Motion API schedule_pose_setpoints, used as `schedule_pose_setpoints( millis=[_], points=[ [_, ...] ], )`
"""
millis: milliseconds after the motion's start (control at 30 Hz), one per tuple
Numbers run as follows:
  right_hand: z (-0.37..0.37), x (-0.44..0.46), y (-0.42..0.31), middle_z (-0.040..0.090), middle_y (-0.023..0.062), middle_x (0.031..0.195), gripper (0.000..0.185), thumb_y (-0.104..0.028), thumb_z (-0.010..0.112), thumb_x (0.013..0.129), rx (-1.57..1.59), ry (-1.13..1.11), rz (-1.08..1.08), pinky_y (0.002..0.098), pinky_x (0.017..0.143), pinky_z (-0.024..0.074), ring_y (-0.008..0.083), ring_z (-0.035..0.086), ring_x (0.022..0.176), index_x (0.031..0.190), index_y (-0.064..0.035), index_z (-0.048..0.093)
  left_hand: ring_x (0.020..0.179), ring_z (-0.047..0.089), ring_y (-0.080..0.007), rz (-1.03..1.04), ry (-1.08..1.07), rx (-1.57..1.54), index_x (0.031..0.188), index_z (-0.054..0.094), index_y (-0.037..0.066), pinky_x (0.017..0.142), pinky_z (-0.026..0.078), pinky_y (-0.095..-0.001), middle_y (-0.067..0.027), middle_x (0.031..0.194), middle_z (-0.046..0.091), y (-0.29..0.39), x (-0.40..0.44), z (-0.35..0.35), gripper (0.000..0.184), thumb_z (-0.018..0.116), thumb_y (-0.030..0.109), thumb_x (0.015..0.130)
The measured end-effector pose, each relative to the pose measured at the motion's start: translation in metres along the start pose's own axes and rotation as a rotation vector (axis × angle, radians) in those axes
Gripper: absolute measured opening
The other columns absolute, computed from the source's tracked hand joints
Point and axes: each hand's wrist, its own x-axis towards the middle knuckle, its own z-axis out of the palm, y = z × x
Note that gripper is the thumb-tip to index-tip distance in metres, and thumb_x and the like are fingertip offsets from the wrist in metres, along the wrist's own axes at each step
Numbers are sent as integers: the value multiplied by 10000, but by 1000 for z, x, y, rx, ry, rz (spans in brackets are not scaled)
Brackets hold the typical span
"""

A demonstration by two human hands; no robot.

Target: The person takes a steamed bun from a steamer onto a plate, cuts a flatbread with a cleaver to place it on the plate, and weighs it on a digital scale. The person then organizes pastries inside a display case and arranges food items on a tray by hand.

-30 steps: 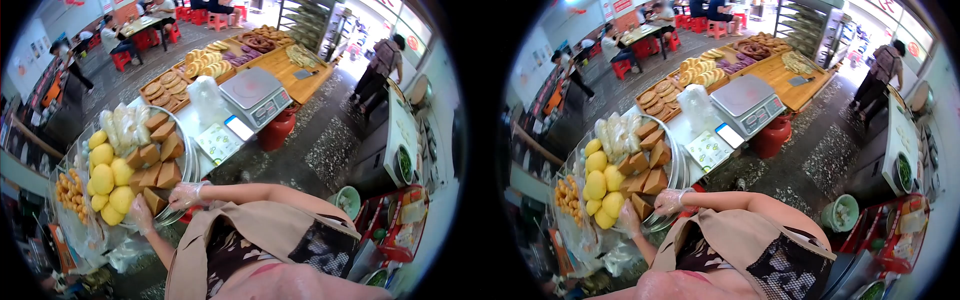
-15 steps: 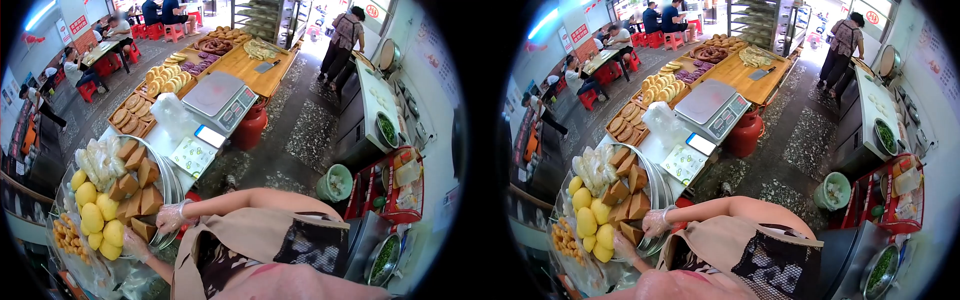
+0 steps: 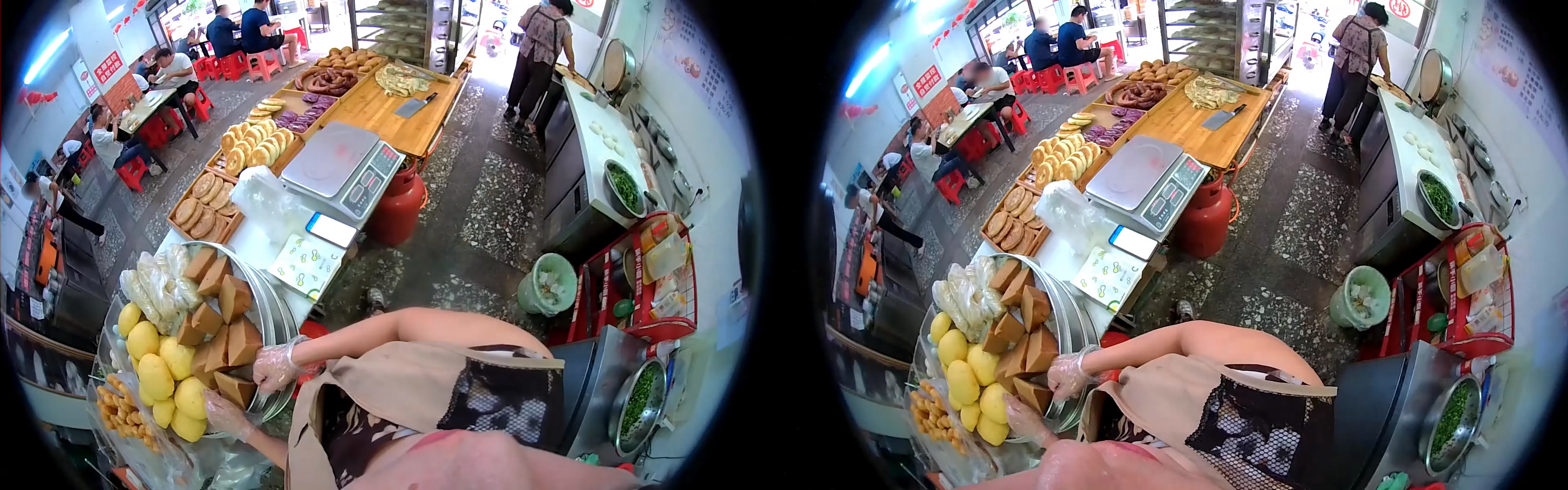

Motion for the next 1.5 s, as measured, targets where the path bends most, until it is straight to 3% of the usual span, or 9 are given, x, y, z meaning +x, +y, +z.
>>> schedule_pose_setpoints(
  millis=[233,300,733,900,1100,1500],
  points=[
    [-8,-6,-11,673,98,646,334,-348,571,786,-6,3,19,375,657,508,244,656,652,756,-45,709,872,617,-383,38,65,-26,1098,633,-51,769,488,-443,-227,986,661,6,-1,-1,368,412,229,1006],
    [-8,-6,-12,650,152,671,293,-310,577,768,56,-16,57,405,660,496,317,634,669,757,-39,687,880,614,-393,76,61,-9,1099,632,-57,777,487,-447,-243,1000,655,-1,0,4,371,413,227,1005],
    [-6,-3,-8,658,138,665,323,-323,561,788,-9,-10,14,400,649,492,299,636,644,753,-31,695,890,621,-381,-101,67,-6,1099,645,-39,783,488,-435,-234,1002,659,18,-2,-5,392,410,259,1000],
    [-2,-2,-3,638,169,663,321,-323,574,776,-2,16,5,409,650,484,317,625,643,753,-23,686,904,608,-396,-11,106,-143,1084,646,-45,806,475,-443,-244,997,655,12,-1,0,422,413,296,999],
    [0,-2,-1,631,179,666,315,-325,587,766,-14,29,-13,414,648,482,330,620,645,738,-26,681,919,596,-409,-69,-17,-170,1081,644,-47,817,463,-448,-257,1012,642,31,3,-18,449,409,326,998],
    [0,-2,1,608,203,670,303,-312,580,754,3,62,-58,437,636,464,370,598,651,709,-24,665,921,592,-416,-17,-5,-164,1075,641,-51,816,461,-453,-265,1009,638,20,1,-8,470,397,345,1002]
  ],
)
